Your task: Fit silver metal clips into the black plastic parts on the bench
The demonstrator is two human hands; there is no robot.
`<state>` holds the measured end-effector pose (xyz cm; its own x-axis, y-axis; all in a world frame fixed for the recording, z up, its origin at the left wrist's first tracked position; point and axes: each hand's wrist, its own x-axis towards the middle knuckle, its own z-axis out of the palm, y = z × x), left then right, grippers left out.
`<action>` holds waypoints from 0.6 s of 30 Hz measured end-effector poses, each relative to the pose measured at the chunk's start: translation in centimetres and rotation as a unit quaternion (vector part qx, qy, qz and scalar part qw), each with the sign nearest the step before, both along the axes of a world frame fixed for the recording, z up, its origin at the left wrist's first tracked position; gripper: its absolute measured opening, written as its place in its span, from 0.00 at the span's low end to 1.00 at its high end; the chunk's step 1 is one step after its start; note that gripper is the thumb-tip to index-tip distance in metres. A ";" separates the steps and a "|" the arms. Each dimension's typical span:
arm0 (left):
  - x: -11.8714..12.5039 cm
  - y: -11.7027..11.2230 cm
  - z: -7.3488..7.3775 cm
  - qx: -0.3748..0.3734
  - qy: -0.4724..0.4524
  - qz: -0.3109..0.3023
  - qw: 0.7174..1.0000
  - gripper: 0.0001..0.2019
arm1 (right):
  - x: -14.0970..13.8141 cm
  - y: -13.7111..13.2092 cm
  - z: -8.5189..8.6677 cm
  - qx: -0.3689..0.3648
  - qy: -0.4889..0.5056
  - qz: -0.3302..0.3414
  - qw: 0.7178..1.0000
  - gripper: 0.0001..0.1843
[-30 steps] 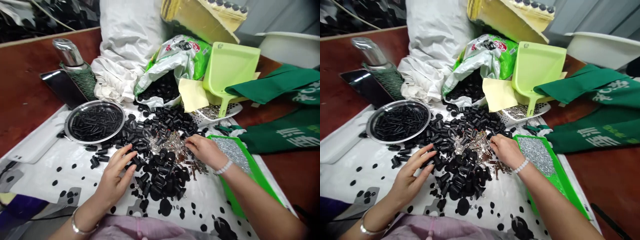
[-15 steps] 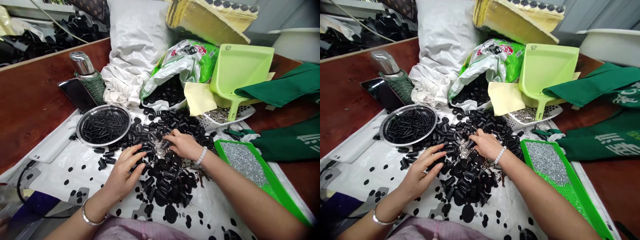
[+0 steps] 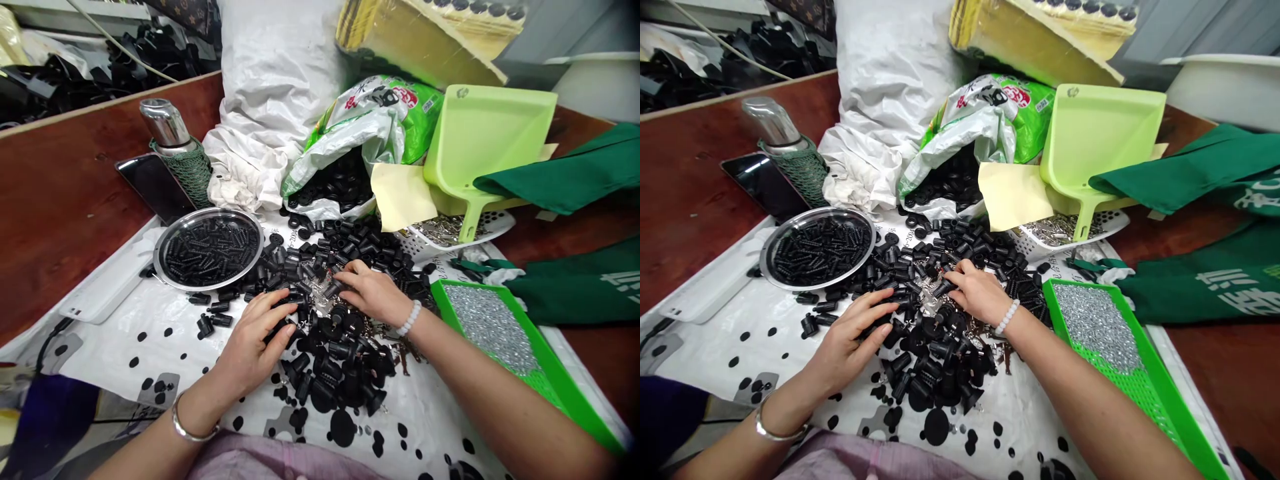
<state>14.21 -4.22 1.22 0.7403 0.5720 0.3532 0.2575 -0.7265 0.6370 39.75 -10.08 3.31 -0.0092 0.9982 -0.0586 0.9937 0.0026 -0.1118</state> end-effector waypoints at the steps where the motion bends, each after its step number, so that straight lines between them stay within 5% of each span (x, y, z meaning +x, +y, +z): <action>1: 0.0 0.0 0.0 -0.001 -0.002 0.003 1.000 0.14 | 0.1 0.0 0.0 0.006 0.003 -0.001 1.000 0.17; 18: 0.2 0.2 0.0 -0.007 -0.024 0.012 1.000 0.13 | 0.0 -0.1 -0.2 0.036 0.000 -0.018 0.999 0.13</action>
